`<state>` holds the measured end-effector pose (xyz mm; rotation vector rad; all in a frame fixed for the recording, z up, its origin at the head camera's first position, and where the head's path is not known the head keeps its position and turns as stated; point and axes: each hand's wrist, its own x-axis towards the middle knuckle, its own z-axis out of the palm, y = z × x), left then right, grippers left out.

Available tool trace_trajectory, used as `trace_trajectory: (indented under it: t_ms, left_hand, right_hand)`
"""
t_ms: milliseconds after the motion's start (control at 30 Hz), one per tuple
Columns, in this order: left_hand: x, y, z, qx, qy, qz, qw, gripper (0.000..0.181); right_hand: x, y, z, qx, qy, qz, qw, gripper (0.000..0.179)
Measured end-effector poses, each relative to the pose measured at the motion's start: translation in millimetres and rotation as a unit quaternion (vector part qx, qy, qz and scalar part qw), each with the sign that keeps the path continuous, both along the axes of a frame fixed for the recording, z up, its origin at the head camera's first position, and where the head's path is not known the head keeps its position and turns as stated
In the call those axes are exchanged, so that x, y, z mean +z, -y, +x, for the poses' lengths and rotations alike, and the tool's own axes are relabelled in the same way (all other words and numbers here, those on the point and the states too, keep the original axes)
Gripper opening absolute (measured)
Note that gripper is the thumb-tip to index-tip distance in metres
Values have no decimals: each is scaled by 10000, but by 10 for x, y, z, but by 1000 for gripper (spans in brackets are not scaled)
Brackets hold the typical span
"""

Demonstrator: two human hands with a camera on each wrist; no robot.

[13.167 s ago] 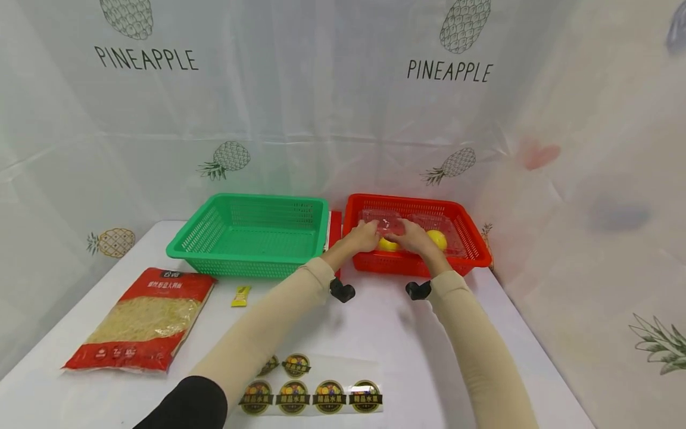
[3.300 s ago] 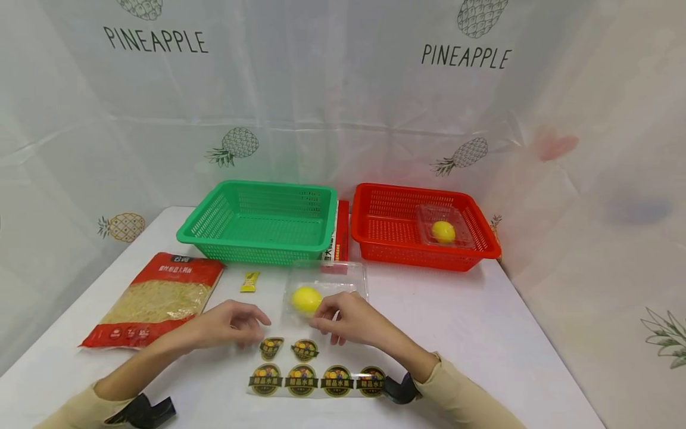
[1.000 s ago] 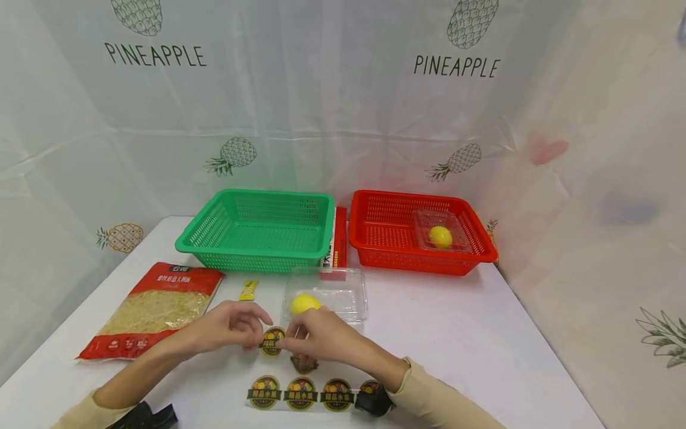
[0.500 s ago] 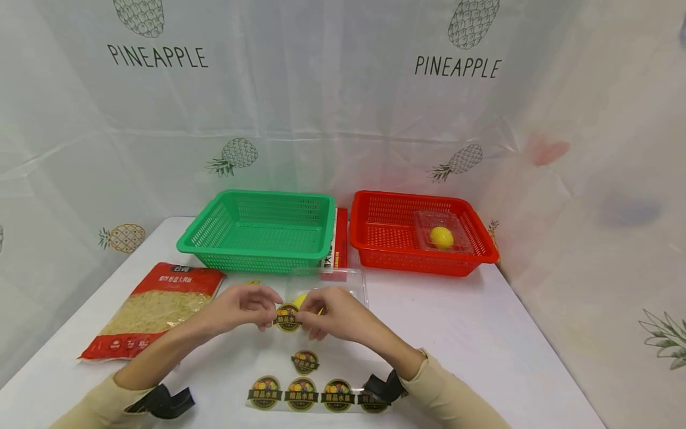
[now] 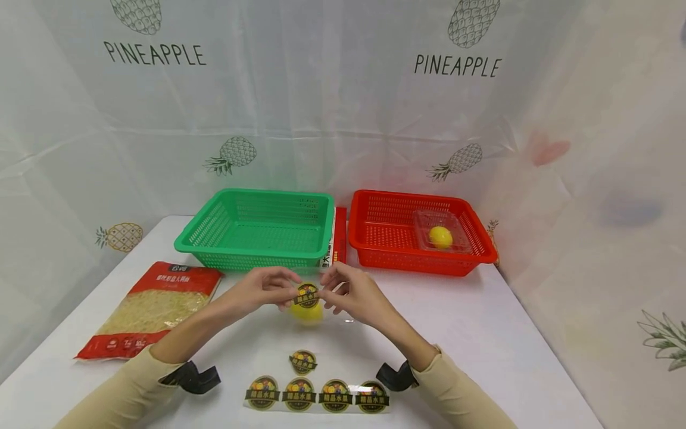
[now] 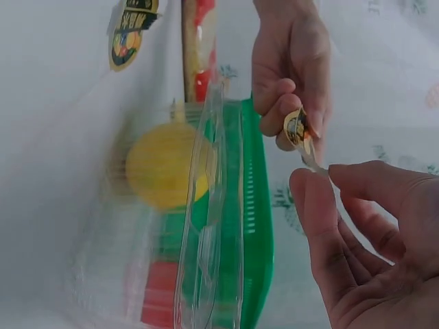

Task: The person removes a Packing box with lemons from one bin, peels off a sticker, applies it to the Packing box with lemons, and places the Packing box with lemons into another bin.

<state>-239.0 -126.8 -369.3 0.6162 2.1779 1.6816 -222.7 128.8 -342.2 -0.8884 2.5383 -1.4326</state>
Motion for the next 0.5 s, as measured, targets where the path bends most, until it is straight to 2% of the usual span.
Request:
trace_trajectory:
  t_ms: [133,300,500]
  left_hand:
    - [23,-48,-54,-54,-10,-64,10000,35]
    - [27,-96,-124,-182,-158,-42,9997,31]
    - [-2,-147,-220,-5,-387,-198,9991,32]
  right_hand:
    - [-73,-69,-96,52,-188,75,9998,15]
    - [-91,-105,-161,191,-278,83,9994,14]
    - [-110,-131,-233,-2,-337,93,9994,16]
